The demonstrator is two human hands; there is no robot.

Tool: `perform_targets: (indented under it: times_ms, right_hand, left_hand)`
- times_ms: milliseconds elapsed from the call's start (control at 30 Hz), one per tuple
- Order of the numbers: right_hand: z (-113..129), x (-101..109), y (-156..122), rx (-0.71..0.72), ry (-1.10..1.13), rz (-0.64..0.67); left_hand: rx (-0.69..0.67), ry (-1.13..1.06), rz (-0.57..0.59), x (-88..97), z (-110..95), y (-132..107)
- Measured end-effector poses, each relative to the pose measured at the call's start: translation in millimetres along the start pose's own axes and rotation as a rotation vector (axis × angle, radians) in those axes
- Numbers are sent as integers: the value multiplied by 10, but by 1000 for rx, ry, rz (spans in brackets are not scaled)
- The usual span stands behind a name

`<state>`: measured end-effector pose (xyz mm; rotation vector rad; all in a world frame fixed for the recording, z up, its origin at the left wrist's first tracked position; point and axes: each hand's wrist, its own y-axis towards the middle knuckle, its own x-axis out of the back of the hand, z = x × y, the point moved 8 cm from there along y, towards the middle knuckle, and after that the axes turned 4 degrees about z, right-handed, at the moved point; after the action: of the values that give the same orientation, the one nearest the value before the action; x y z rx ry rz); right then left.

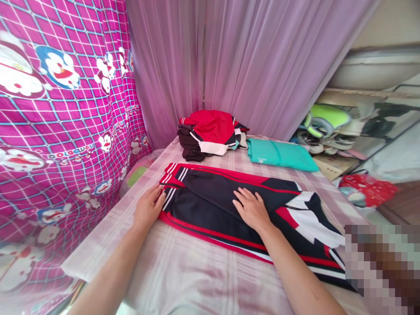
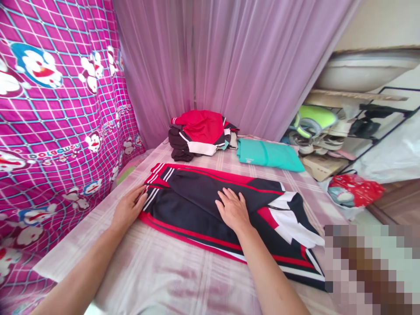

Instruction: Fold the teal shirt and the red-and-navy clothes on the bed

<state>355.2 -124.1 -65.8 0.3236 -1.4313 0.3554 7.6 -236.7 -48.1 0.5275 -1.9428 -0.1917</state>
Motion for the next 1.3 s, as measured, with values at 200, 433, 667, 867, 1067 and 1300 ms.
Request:
perform_targets:
  times_ms: [200,433,667,867,1067,1300]
  right_hand:
    - [-35,-10,-2,27,22,-58]
    - [-53,-21,9,41,39,-75]
    - [-42,1,3,27,29,-64]
    - [215,258,252,114,9,-45]
    - [1038,620,911,326,45,-43]
    - [1909,397,1831,398,131,129]
  left_hand:
    - [184,161,0,93,263,-26]
    - [211,198,81,91,209,-34]
    - [268,86,121,47,275,-61]
    - [321,166,202,-24,276,-146]
    - [323,232,168,96,280,-243]
    - [364,263,190,204,295,-282]
